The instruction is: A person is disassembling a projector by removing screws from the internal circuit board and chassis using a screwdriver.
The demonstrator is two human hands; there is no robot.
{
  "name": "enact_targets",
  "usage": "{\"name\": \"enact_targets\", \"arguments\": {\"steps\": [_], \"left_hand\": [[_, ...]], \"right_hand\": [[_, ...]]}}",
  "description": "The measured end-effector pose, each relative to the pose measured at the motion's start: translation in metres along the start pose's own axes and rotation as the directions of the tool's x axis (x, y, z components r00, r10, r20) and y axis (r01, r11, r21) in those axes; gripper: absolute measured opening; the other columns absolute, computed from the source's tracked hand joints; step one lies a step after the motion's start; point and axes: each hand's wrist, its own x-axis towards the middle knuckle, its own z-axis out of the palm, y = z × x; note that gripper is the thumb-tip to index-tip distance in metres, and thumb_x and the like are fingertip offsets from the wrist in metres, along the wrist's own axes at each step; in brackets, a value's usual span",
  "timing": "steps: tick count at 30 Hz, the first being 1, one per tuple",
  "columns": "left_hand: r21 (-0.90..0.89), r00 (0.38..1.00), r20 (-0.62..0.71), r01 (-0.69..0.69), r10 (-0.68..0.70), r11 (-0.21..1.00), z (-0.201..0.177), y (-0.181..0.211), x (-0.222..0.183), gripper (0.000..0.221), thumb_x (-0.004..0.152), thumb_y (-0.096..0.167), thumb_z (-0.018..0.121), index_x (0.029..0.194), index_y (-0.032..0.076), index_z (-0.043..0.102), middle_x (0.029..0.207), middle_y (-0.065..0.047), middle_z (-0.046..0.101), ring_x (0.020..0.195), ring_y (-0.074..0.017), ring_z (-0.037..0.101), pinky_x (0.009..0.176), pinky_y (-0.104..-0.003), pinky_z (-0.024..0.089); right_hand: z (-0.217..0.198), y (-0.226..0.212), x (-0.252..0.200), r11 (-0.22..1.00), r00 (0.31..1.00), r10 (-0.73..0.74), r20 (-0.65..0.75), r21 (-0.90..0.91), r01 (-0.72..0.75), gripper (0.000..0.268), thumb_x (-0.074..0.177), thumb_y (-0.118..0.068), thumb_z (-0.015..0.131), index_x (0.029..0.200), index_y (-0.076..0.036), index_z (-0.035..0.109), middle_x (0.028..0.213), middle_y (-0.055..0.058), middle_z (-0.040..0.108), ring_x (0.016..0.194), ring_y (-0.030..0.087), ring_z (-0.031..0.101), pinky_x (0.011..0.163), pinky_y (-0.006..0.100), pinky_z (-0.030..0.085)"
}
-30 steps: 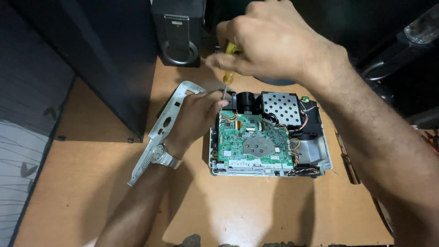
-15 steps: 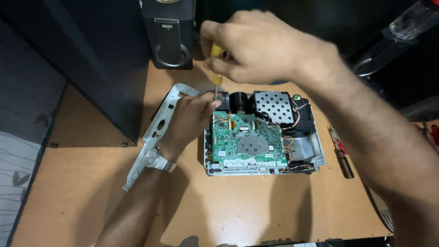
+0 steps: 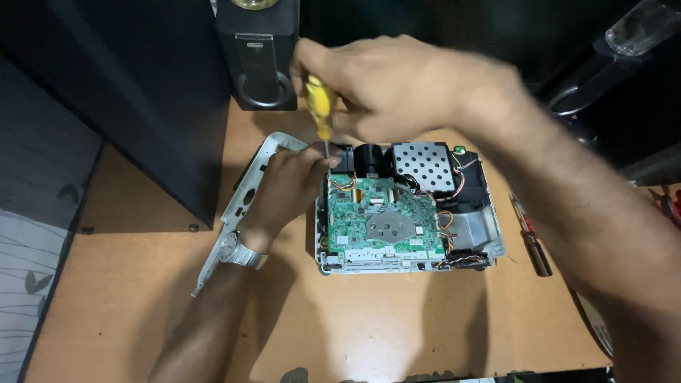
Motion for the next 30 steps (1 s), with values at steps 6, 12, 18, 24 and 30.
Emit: {"name": "enact_targets", "arguments": {"steps": [6, 12, 18, 24, 30], "left_hand": [[-0.145, 0.993, 0.070, -0.080, 0.091, 0.986, -0.010, 0.009, 0.006, 0.019, 0.106, 0.009, 0.049, 0.103, 0.001, 0.066, 0.108, -0.012, 0.079, 0.105, -0.0326, 0.075, 0.082, -0.039, 0.057], [-0.192, 0.973, 0.229, 0.024, 0.022, 0.981, -0.009, 0.013, 0.010, 0.017, 0.106, 0.005, 0.041, 0.106, -0.002, 0.057, 0.114, -0.019, 0.076, 0.110, -0.0323, 0.074, 0.091, -0.041, 0.059], [-0.130, 0.997, 0.070, 0.001, 0.008, 0.991, 0.007, 0.009, 0.008, 0.047, 0.109, 0.031, 0.040, 0.110, 0.001, 0.076, 0.109, -0.011, 0.079, 0.105, -0.0300, 0.075, 0.087, -0.042, 0.056], [-0.226, 0.992, 0.123, -0.007, 0.036, 0.974, 0.002, 0.012, 0.006, 0.028, 0.110, 0.017, 0.039, 0.099, 0.000, 0.058, 0.114, -0.015, 0.076, 0.109, -0.0340, 0.073, 0.084, -0.041, 0.056], [-0.228, 0.995, 0.096, 0.005, 0.017, 0.974, 0.004, 0.014, 0.004, 0.030, 0.109, 0.013, 0.040, 0.115, -0.003, 0.065, 0.119, -0.016, 0.075, 0.112, -0.0333, 0.072, 0.089, -0.040, 0.057]], "right_hand": [[0.017, 0.013, 0.004, 0.903, 0.965, 0.011, -0.262, -0.413, -0.122, 0.060, 0.095, -0.069, 0.064, 0.111, -0.012, 0.056, 0.078, 0.017, 0.072, 0.066, 0.049, 0.070, 0.051, 0.059, 0.052], [0.034, 0.025, 0.009, 0.849, 0.917, -0.114, -0.383, -0.516, -0.111, 0.047, 0.109, -0.060, 0.062, 0.101, -0.014, 0.071, 0.065, 0.012, 0.069, 0.062, 0.035, 0.073, 0.052, 0.049, 0.057], [-0.006, -0.002, -0.010, 0.996, 0.998, 0.045, 0.042, -0.073, -0.042, 0.039, 0.091, -0.035, 0.065, 0.123, -0.022, 0.048, 0.105, 0.011, 0.068, 0.097, 0.040, 0.064, 0.069, 0.061, 0.046], [0.026, 0.022, 0.010, 0.948, 0.950, -0.114, -0.290, -0.317, 0.016, 0.057, 0.109, -0.060, 0.073, 0.085, -0.008, 0.074, 0.057, 0.006, 0.063, 0.061, 0.027, 0.068, 0.049, 0.043, 0.055], [0.025, 0.026, 0.012, 0.959, 0.958, -0.093, -0.272, -0.282, 0.013, 0.041, 0.080, -0.036, 0.077, 0.113, -0.011, 0.075, 0.090, 0.016, 0.075, 0.089, 0.041, 0.070, 0.059, 0.053, 0.052]]}}
